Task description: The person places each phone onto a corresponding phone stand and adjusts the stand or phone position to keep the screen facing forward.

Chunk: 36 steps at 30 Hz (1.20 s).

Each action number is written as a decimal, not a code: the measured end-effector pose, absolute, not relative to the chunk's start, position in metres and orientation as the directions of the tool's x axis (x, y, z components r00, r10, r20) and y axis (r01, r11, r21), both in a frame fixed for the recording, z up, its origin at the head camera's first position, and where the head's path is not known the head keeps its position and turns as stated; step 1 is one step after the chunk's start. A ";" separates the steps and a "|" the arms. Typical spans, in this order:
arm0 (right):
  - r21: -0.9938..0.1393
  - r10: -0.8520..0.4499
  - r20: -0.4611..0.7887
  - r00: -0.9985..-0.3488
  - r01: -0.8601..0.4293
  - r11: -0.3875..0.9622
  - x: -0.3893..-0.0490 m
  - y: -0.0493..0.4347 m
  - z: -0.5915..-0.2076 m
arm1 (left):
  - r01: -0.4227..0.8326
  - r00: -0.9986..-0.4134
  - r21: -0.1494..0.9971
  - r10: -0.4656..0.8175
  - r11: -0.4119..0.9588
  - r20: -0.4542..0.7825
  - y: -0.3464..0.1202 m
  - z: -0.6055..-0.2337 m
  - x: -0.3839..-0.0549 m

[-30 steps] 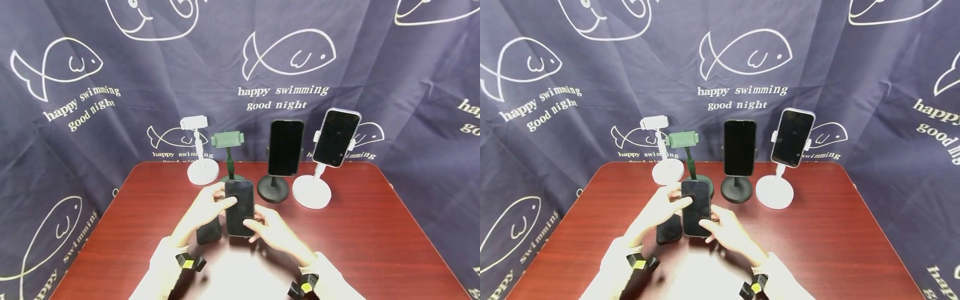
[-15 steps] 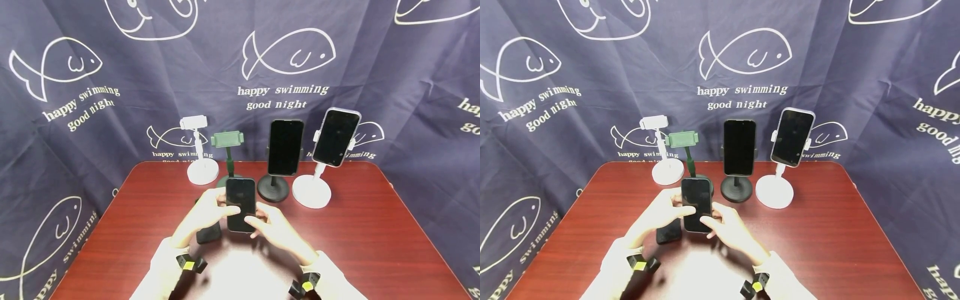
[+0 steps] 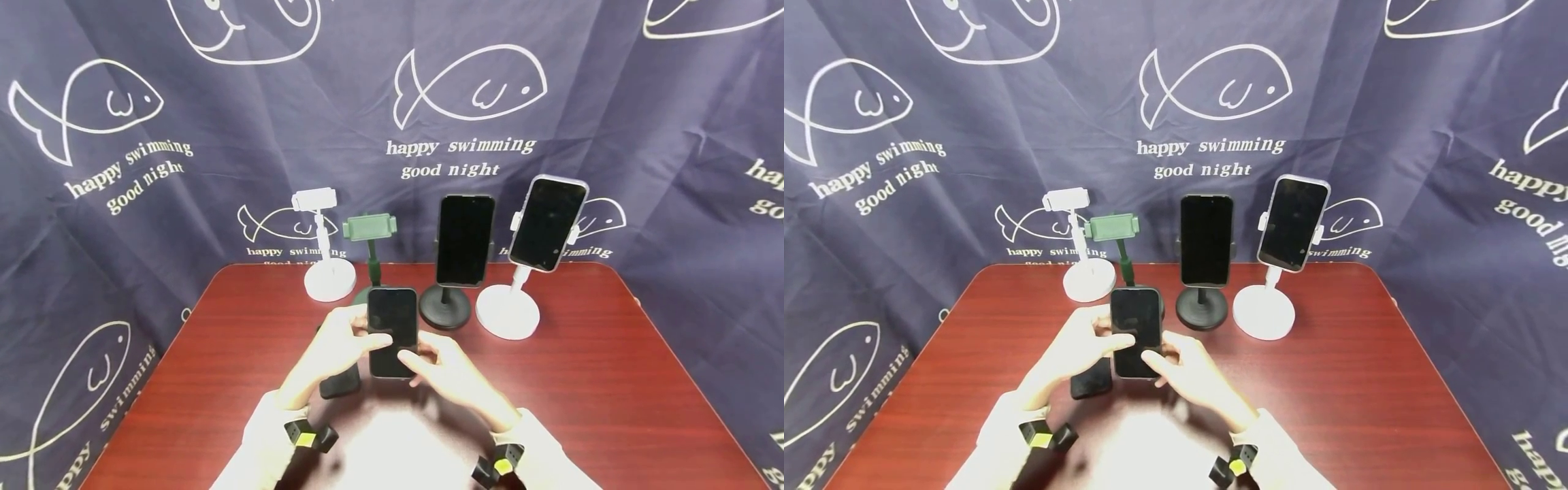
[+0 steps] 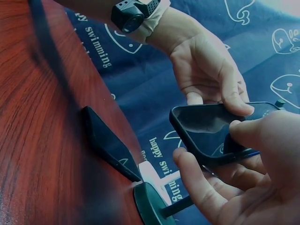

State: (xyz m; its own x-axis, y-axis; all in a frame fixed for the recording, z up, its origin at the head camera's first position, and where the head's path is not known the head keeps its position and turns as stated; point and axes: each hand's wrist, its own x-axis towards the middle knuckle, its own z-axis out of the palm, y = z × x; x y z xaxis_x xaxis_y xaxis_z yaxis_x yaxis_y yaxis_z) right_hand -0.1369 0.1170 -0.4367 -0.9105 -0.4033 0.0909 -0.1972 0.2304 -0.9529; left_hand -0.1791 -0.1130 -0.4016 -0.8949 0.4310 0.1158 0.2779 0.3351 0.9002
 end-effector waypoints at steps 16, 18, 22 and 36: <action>-0.941 -0.469 0.085 -0.879 -0.226 0.251 -0.137 0.119 -0.438 | 0.336 -0.890 0.875 0.422 0.349 0.173 -0.118 -0.393 -0.175; -0.941 -0.470 0.082 -0.879 -0.224 0.254 -0.137 0.119 -0.438 | 0.339 -0.893 0.873 0.413 0.351 0.181 -0.118 -0.391 -0.174; -0.936 -0.473 0.098 -0.876 -0.242 0.255 -0.135 0.120 -0.438 | 0.322 -0.902 0.876 0.397 0.359 0.169 -0.119 -0.389 -0.171; -0.909 -0.465 0.141 -0.874 -0.300 0.288 -0.130 0.120 -0.429 | 0.308 -0.915 0.882 0.364 0.356 0.173 -0.120 -0.381 -0.164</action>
State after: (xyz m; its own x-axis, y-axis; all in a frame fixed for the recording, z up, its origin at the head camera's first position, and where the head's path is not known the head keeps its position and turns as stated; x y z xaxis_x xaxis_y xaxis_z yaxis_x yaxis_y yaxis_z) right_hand -0.1300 0.1202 -0.4286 -0.8740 -0.4651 0.1408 -0.3000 0.2885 -0.9093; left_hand -0.1644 -0.1204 -0.3806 -0.9153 0.3639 0.1728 0.3081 0.3560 0.8822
